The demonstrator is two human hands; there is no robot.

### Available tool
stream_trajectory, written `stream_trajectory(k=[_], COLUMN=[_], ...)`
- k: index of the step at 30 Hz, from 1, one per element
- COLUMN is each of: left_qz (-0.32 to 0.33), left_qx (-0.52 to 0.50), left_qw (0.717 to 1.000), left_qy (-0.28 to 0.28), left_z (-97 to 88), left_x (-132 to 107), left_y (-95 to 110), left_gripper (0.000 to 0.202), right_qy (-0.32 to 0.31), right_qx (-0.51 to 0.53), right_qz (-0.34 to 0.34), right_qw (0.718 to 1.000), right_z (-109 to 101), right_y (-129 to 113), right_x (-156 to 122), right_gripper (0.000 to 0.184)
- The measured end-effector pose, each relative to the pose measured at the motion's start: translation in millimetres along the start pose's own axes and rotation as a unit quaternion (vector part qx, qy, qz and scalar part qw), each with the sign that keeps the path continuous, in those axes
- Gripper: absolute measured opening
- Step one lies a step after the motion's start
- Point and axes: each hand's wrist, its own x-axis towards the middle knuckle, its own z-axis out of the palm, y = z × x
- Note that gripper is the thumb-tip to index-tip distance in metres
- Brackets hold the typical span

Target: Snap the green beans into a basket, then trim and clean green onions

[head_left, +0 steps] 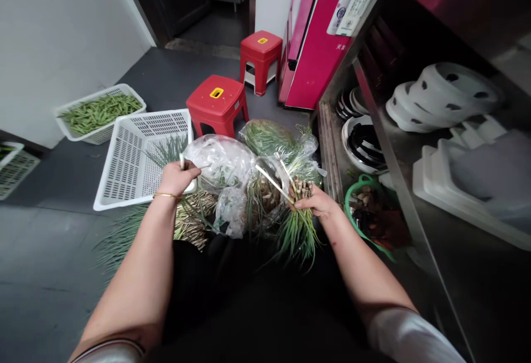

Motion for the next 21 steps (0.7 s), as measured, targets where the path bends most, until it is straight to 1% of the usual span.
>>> stream_trajectory(k=[1, 2, 3, 5, 6, 7, 8, 10, 12, 14, 15, 17, 19, 20, 21], left_qz=[0.000, -0.006, -0.017, -0.046, -0.061, -0.077, -0.089, -0.097, -0.077, -0.058, -0.062, -0.102, -0.139, -0.137, -0.122], left_qx=[0.015, 0.020, 0.011, -0.051, -0.093, -0.131, -0.161, -0.210, -0.258, -0.295, -0.301, -0.283, -0.224, -0.186, -0.148], left_qw=[1.000, 0.999, 0.996, 0.982, 0.971, 0.961, 0.954, 0.948, 0.942, 0.931, 0.927, 0.921, 0.926, 0.934, 0.943], left_qy=[-0.011, -0.040, -0.082, -0.177, -0.210, -0.230, -0.235, -0.218, -0.202, -0.206, -0.217, -0.248, -0.269, -0.273, -0.272], left_z=[8.1, 19.7, 33.7, 63.2, 75.8, 85.2, 90.7, 90.3, 79.9, 70.0, 67.9, 71.1, 81.6, 87.5, 92.9], left_x=[-3.9, -9.3, -15.6, -27.7, -32.0, -34.4, -34.6, -30.1, -23.6, -21.2, -22.4, -29.1, -38.1, -41.9, -44.8], left_y=[-0.1, -0.2, -0.2, -0.8, -1.1, -1.2, -0.9, 1.5, 5.4, 8.5, 9.1, 7.6, 3.2, 0.4, -2.4], left_gripper=[0.021, 0.020, 0.023, 0.034, 0.036, 0.035, 0.033, 0.027, 0.024, 0.024, 0.025, 0.023, 0.022, 0.024, 0.027], right_qy=[0.014, 0.027, 0.036, 0.037, 0.032, 0.028, 0.028, 0.038, 0.042, 0.034, 0.030, 0.030, 0.033, 0.034, 0.034], right_qx=[0.005, 0.005, -0.001, -0.026, -0.039, -0.049, -0.053, -0.046, -0.034, -0.027, -0.024, -0.023, -0.021, -0.019, -0.016], right_qz=[-0.007, -0.012, -0.014, -0.008, -0.004, 0.000, 0.004, 0.012, 0.025, 0.038, 0.042, 0.041, 0.039, 0.039, 0.042], right_qw=[1.000, 1.000, 0.999, 0.999, 0.999, 0.998, 0.998, 0.998, 0.998, 0.998, 0.998, 0.998, 0.998, 0.998, 0.998], right_z=[3.3, 8.6, 15.6, 31.5, 38.8, 44.6, 48.4, 49.5, 44.7, 39.9, 39.2, 42.3, 49.9, 54.3, 58.4], right_y=[0.0, 0.6, 2.0, 6.5, 9.2, 11.9, 14.3, 17.2, 17.6, 16.7, 16.5, 17.3, 19.0, 19.8, 20.4], right_x=[1.6, 4.3, 8.0, 16.7, 20.8, 24.4, 27.1, 29.8, 30.0, 30.1, 30.7, 33.2, 36.4, 37.8, 38.7], right_gripper=[0.035, 0.035, 0.034, 0.034, 0.035, 0.036, 0.035, 0.033, 0.028, 0.025, 0.024, 0.023, 0.022, 0.023, 0.024])
